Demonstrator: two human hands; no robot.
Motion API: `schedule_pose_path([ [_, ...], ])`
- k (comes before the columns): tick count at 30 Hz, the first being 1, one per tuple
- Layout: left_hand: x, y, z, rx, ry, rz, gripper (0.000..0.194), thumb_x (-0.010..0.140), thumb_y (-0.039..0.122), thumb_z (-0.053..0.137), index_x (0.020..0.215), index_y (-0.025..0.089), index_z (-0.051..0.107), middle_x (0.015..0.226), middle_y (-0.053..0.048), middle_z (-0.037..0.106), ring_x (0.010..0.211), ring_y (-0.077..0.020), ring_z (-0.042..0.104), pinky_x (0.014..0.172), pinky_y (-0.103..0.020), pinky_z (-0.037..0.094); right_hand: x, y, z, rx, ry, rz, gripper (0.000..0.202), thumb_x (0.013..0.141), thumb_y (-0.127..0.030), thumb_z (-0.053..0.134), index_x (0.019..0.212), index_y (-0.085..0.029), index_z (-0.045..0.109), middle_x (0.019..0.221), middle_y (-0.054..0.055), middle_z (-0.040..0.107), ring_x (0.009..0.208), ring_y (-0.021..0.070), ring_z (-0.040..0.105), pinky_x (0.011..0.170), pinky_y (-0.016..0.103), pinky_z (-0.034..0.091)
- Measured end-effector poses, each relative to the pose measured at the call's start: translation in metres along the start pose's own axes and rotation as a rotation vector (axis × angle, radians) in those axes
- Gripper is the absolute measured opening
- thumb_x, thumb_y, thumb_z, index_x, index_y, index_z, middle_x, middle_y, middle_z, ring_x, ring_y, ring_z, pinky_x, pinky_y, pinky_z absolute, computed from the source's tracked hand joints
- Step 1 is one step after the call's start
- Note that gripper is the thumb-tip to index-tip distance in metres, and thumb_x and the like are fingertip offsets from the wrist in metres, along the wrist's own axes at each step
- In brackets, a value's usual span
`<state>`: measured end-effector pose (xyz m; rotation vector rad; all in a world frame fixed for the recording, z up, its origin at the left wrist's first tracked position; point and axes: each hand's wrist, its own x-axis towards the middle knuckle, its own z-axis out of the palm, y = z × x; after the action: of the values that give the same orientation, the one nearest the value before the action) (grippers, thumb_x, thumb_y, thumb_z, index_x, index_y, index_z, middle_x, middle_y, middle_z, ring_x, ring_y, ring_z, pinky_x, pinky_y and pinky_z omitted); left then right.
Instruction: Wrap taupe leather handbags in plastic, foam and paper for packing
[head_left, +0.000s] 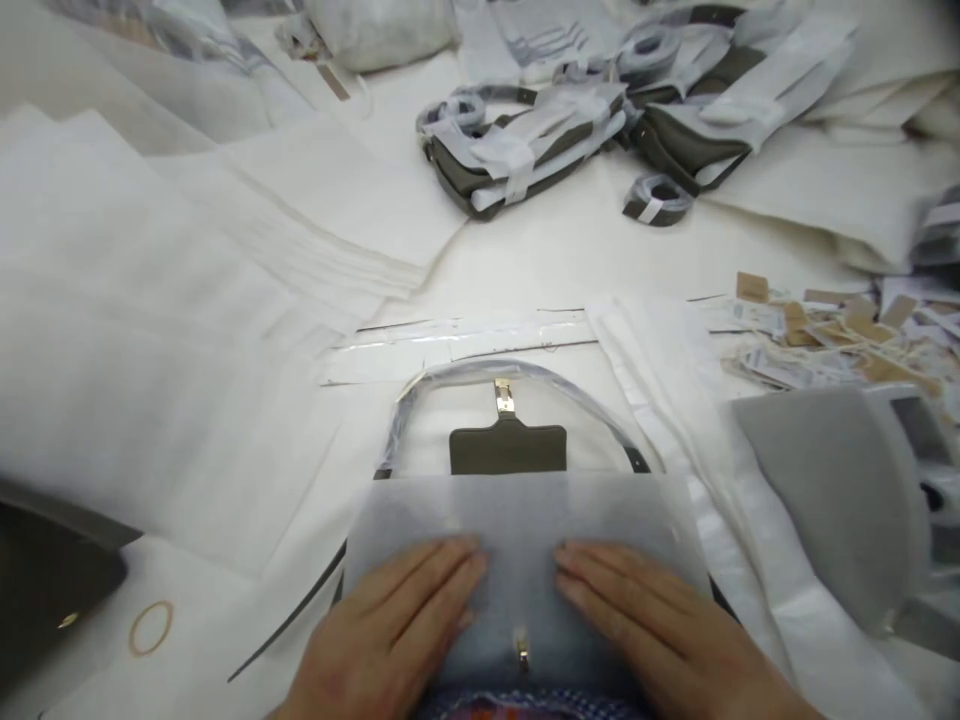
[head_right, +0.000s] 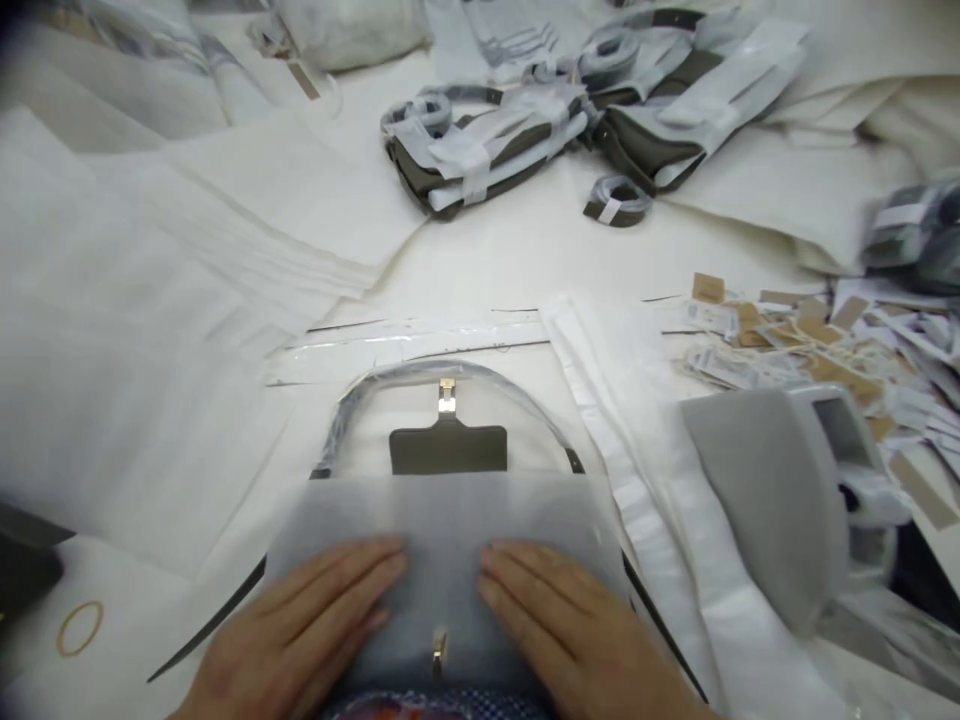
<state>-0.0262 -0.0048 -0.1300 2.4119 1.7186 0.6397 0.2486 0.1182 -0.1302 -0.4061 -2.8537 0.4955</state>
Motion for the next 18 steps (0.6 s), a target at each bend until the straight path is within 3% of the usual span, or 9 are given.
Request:
schedule_pose_path([
  [3,0.018,-0.004,-0.007,0.126,-0.048,-0.106,0.043,0.101,0.042,0.047,0.130,0.012,0.060,0.131,-0.010,0.064,0.121,-0.0247,0.058,0.114,-0.041,0.039,0.013,0.008,0.000,-0.108,-0.005,0.175,0.047,0.099,-0.029,0.050,0.143,-0.011,0.049,0.142,0.015,0.057,0.135,0.0288,0.049,0.111,0.048,0.045],
  [5,0.025,-0.006,-0.006,0.137,-0.102,-0.132,0.051,0.100,0.050,0.044,0.129,0.010,0.059,0.127,-0.011,0.066,0.118,-0.0280,0.059,0.113,-0.048,0.038,0.019,0.010,0.003,-0.159,-0.021,0.199,0.047,0.100,-0.034,0.049,0.139,-0.008,0.053,0.138,0.017,0.060,0.129,0.0323,0.054,0.107,0.051,0.046],
  [8,0.028,-0.009,-0.008,0.097,-0.139,-0.135,0.052,0.099,0.053,0.044,0.121,0.009,0.061,0.116,-0.012,0.068,0.108,-0.0276,0.061,0.106,-0.048,0.041,0.025,0.009,0.003,-0.175,-0.026,0.161,0.040,0.102,-0.036,0.043,0.124,-0.010,0.063,0.117,0.016,0.071,0.109,0.0312,0.064,0.099,0.050,0.049],
  [11,0.030,-0.010,-0.015,0.055,-0.149,-0.138,0.047,0.096,0.054,0.050,0.112,0.012,0.062,0.104,-0.010,0.069,0.097,-0.0275,0.062,0.094,-0.045,0.047,0.029,0.005,-0.007,-0.132,-0.016,0.152,0.036,0.102,-0.037,0.041,0.111,-0.014,0.066,0.097,0.013,0.072,0.092,0.0285,0.065,0.089,0.047,0.051],
  [15,0.031,-0.006,-0.027,0.029,-0.119,-0.114,0.038,0.096,0.049,0.053,0.108,0.014,0.062,0.089,-0.007,0.067,0.082,-0.0238,0.061,0.078,-0.039,0.049,0.033,0.004,-0.021,-0.053,0.030,0.153,0.026,0.099,-0.036,0.047,0.105,-0.019,0.065,0.088,0.009,0.070,0.083,0.0255,0.063,0.083,0.042,0.048],
  [18,0.031,-0.006,-0.026,0.000,-0.121,-0.119,0.029,0.098,0.043,0.051,0.102,0.017,0.063,0.082,-0.005,0.064,0.076,-0.0226,0.059,0.073,-0.039,0.047,0.037,0.006,-0.018,-0.013,-0.014,0.147,0.025,0.099,-0.036,0.046,0.101,-0.019,0.065,0.083,0.009,0.068,0.078,0.0249,0.060,0.077,0.041,0.045],
])
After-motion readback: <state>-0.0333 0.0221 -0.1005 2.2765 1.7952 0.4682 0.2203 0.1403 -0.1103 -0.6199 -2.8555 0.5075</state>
